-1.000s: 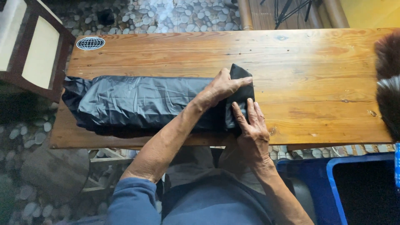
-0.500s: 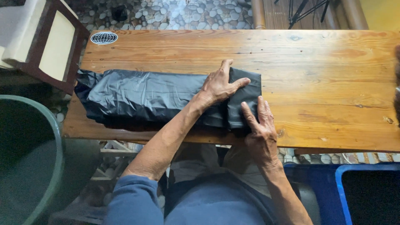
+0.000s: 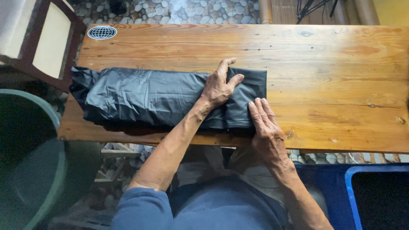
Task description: The person folds a black fabric item on a wooden table, rolling it into a compact bundle. They then place the bundle into a black drawstring bag, pull the red drawstrings to close the bag, and tuck the excess fabric into the opening.
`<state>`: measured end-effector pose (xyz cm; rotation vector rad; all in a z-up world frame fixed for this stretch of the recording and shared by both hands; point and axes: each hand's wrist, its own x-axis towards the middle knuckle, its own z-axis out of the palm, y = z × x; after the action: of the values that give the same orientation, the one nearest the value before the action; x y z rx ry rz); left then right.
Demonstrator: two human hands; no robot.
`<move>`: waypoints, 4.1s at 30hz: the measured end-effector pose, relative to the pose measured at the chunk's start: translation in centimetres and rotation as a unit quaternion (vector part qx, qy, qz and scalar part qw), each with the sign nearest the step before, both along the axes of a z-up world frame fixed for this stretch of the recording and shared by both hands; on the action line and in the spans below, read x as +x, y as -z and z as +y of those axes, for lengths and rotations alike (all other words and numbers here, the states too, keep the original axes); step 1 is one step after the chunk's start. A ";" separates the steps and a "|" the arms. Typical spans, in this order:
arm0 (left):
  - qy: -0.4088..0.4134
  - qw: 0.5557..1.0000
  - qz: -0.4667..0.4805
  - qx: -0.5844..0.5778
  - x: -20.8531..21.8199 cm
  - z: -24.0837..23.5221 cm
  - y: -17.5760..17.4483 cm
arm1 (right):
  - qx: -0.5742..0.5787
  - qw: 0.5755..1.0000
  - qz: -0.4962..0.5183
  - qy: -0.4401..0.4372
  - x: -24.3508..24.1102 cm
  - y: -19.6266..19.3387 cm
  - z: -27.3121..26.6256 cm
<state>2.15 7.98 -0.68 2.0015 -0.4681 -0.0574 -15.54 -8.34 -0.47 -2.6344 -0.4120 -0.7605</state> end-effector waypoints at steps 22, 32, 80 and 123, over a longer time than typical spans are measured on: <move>-0.009 1.000 0.004 0.004 -1.4 0.2 -2.1 | 0.272 0.941 0.201 -0.006 17.2 -1.9 -5.4; -0.012 1.000 -0.018 0.016 -1.0 -0.4 -1.1 | 0.102 0.980 0.170 -0.011 18.9 -1.4 -4.4; 0.089 0.904 -0.322 0.267 -6.1 2.4 -1.4 | 0.245 0.924 0.294 0.001 16.7 -2.7 -7.6; 0.069 0.980 -0.181 0.044 -6.6 4.0 -2.8 | -0.114 0.974 0.196 0.017 9.8 -3.8 1.9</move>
<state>-4.49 12.01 2.10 2.0689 -0.8503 0.2077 -5.79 -6.44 3.28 -2.9204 -0.3589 -0.1964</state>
